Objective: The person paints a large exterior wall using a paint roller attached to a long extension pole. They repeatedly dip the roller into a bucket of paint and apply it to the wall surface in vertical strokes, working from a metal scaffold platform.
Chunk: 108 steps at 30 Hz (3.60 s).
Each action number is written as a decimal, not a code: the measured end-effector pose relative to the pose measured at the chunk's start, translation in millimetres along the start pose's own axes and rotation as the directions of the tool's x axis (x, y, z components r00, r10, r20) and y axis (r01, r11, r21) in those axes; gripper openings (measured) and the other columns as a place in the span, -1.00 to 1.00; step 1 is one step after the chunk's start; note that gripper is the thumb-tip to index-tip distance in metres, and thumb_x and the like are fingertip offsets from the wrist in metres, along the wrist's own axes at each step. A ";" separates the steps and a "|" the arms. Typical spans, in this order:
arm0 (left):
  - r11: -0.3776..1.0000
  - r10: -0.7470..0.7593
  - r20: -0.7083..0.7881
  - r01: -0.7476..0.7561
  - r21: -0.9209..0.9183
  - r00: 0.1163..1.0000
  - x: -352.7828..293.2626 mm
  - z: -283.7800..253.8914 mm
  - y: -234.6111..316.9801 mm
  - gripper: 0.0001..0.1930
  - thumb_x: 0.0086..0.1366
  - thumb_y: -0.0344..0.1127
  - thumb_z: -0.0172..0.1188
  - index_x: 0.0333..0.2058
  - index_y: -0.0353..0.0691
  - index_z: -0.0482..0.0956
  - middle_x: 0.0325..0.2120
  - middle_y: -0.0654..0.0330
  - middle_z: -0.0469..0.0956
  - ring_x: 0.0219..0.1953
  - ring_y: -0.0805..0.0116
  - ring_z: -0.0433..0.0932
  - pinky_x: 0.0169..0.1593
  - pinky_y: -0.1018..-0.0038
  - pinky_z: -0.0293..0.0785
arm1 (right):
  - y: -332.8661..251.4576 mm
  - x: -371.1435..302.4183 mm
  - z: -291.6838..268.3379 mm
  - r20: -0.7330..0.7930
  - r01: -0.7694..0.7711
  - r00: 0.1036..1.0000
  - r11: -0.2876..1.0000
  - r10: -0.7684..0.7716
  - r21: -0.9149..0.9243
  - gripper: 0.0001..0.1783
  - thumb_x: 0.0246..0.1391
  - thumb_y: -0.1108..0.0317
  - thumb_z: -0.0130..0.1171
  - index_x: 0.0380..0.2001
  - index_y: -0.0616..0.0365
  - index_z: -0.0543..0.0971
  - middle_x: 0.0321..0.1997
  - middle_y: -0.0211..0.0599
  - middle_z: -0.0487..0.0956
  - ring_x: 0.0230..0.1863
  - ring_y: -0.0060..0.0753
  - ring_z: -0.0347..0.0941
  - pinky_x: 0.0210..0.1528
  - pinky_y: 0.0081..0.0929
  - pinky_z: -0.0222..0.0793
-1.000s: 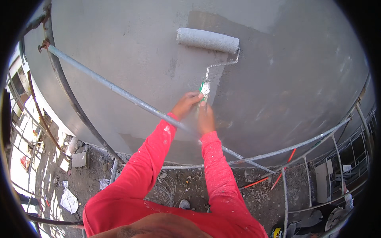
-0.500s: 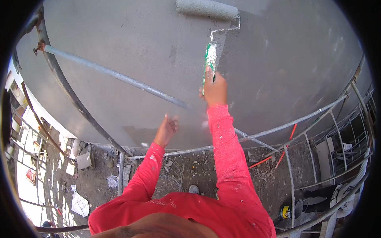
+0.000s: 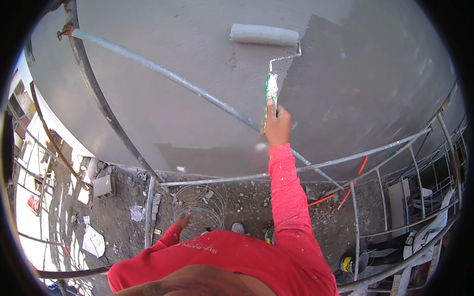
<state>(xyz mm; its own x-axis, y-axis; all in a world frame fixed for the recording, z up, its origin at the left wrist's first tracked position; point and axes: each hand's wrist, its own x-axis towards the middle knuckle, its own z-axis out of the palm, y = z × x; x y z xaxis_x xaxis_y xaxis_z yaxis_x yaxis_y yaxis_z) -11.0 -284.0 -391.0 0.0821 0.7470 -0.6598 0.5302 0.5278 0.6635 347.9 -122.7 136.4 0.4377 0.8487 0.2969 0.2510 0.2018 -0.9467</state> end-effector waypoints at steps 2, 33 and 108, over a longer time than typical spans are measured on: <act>0.982 -0.086 0.016 0.083 0.168 0.996 -0.4 6.1 -50.7 -0.31 0.35 0.29 -0.14 -0.27 -0.30 0.66 -0.53 0.01 0.60 -0.53 0.24 0.57 -0.40 0.27 0.47 | -30.7 16.6 9.3 -0.041 0.052 0.998 0.999 -0.051 0.015 -0.47 0.26 -0.09 0.01 -0.39 0.27 0.50 -0.70 -0.40 0.37 -0.79 -0.63 0.26 -0.78 -0.63 0.11; 0.945 -0.258 -0.065 0.238 -0.224 0.964 5.4 -35.1 -75.6 -0.35 0.31 0.27 -0.06 -0.30 -0.33 0.61 -0.58 0.11 0.56 -0.66 0.26 0.51 -0.64 0.32 0.41 | -61.1 -44.7 12.7 0.131 -0.238 0.968 0.950 0.214 0.205 -0.56 0.22 0.02 0.13 -0.31 0.28 0.47 -0.67 -0.36 0.40 -0.78 -0.58 0.24 -0.80 -0.64 0.03; 0.984 -0.179 0.035 0.179 -0.020 0.983 8.1 13.0 -5.7 -0.36 0.33 0.29 -0.14 -0.23 -0.20 0.65 -0.57 0.12 0.59 -0.66 0.28 0.50 -0.61 0.34 0.43 | 78.2 4.7 -88.5 -0.133 0.005 0.991 1.000 -0.003 0.008 -0.54 0.24 0.03 0.10 -0.56 0.17 0.39 -0.73 -0.47 0.34 -0.75 -0.65 0.21 -0.69 -0.53 0.11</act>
<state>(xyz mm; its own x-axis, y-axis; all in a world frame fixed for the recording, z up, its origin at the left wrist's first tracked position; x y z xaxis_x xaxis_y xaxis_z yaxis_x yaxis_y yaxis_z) -2.4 -286.2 -404.7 0.0156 0.6261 -0.7796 0.5191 0.6613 0.5415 446.0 -146.2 74.7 0.5477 0.7754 0.3141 0.2460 0.2096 -0.9463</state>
